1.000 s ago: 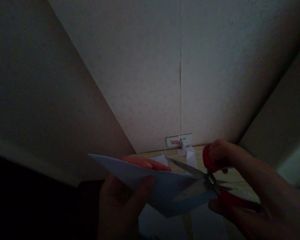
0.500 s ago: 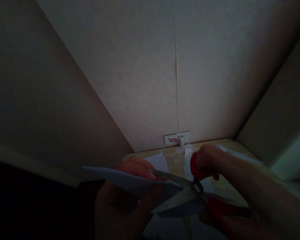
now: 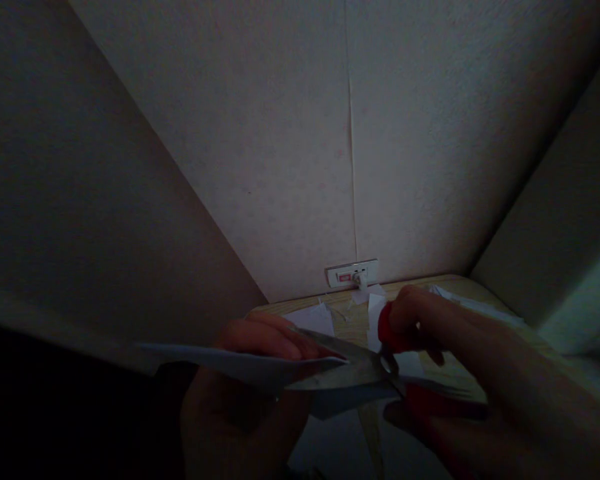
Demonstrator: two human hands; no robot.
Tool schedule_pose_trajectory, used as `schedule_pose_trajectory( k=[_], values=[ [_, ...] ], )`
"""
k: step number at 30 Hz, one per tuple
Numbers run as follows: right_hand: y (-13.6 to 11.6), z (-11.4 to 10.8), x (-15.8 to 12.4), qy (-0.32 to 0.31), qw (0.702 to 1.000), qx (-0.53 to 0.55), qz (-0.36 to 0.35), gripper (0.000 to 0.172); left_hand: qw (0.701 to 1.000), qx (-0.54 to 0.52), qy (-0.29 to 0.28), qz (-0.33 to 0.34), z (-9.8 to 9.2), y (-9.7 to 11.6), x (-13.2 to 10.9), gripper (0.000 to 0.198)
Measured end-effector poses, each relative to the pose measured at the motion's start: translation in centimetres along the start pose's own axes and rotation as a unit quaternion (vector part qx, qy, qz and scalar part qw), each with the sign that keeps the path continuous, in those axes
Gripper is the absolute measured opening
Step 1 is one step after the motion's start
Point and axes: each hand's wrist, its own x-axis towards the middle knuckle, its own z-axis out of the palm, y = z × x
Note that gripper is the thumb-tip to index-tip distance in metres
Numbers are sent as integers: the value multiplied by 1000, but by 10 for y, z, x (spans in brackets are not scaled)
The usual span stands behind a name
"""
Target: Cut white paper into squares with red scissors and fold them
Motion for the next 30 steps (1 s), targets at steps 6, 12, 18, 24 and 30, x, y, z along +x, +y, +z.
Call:
schedule_pose_trajectory(
  k=[6,12,18,24,30],
  values=[
    [2,1,-2,13,1000,6,-7,29,999,4,29,-17,0,-2,0,25],
    [6,0,-10,-5,999,14,39,25,999,-10,11,-35,-2,-3,-1,23],
    [5,0,-16,0,994,68,89,29,999,-38,1,-18,0,-2,-1,23],
    [-2,-3,-16,-8,991,83,106,28,999,-48,-8,-7,-1,-2,-1,23],
    [1,1,-13,-7,998,-1,58,29,987,-111,-115,9,-13,-10,5,17]
  ],
)
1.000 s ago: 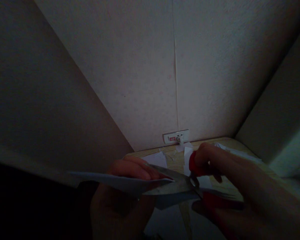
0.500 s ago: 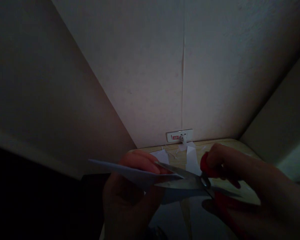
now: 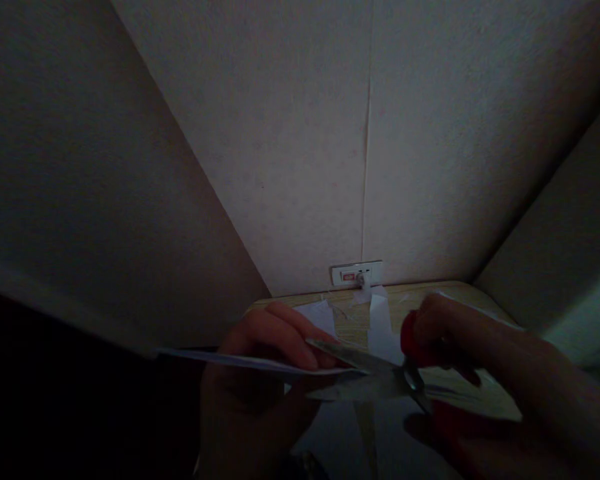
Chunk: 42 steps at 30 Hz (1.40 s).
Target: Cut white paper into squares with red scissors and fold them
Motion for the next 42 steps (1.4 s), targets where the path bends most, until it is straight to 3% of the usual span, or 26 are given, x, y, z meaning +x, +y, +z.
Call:
schedule_pose_trajectory(
  k=[5,7,10,13,17,22,29,33,37,39,42],
  values=[
    [4,-1,-10,30,998,55,10,40,996,-21,-87,-19,-12,4,6,10],
    [3,-4,-9,27,994,102,18,44,997,-27,-57,-53,-12,5,7,18],
    [1,-9,2,23,981,194,6,30,988,-30,44,-146,-9,-1,9,25],
    [4,-7,19,75,966,248,-12,29,969,-24,62,-237,-6,-16,13,31],
    [12,4,28,81,954,282,-55,39,948,-80,27,-305,-2,-34,17,36],
    [13,13,27,26,947,285,-145,41,930,-113,-32,-350,4,-39,20,47],
    [23,14,31,27,960,257,-110,56,934,-149,-55,-319,12,-44,16,54],
    [21,13,35,54,969,223,-89,42,940,-89,-40,-328,7,-49,18,58],
    [17,6,38,131,962,237,-37,28,955,-32,-32,-292,-10,-45,25,34],
    [15,2,37,155,949,275,13,27,967,-11,-68,-245,-20,-39,26,34],
    [11,0,35,174,916,353,72,31,964,-11,-162,-209,-30,-31,24,53]
  ],
)
